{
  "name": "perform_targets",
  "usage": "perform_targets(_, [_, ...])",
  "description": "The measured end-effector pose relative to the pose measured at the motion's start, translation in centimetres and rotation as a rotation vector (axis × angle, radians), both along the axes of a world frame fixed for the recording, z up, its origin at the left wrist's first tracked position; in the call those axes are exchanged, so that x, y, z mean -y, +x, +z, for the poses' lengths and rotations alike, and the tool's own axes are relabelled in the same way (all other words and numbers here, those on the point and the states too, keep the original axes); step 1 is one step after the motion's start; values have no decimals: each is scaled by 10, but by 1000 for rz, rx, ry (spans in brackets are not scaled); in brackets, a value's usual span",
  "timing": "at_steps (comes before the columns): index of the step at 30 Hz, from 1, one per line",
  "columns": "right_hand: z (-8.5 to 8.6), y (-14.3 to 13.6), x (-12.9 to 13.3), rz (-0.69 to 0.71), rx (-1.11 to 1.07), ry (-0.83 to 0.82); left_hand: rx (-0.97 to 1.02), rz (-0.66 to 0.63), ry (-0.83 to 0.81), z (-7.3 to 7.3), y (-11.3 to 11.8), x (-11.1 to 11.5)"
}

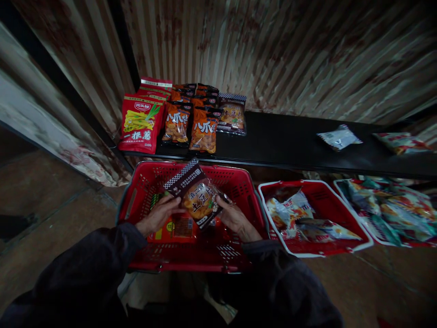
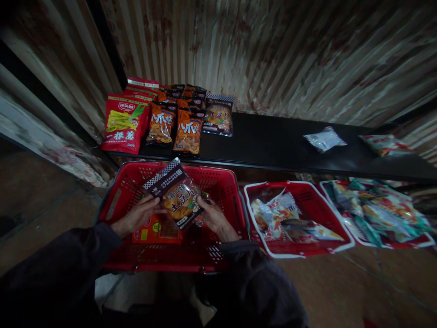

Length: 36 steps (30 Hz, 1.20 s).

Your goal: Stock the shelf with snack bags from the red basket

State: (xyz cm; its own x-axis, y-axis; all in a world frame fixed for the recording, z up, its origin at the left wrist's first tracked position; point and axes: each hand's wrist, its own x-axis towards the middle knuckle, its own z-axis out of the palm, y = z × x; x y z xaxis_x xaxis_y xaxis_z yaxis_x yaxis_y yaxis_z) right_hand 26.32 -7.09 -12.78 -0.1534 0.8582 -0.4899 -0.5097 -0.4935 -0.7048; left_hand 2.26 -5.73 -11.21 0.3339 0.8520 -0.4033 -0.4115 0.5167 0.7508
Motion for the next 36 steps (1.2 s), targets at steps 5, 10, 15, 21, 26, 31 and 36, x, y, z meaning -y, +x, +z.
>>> perform_targets(5, [9,19,-5,165,90,68,-57,77,-34,3,3,1])
perform_targets(10, [17,28,-11,126,244,192,-302,-92,177,-2,0,-1])
perform_targets(15, [5,8,-8,43,158,178,-458,-324,361,-13,5,4])
perform_targets(21, [-1,0,-6,-39,155,133,-629,-378,428,-23,6,4])
perform_targets(26, [1,1,-7,4,130,123,-681,-373,443,-19,4,1])
perform_targets(31, [-1,-1,-8,11,94,108,-654,-359,438,-6,5,1])
perform_targets(36, [-1,-2,-7,17,101,100,-645,-276,436,0,7,1])
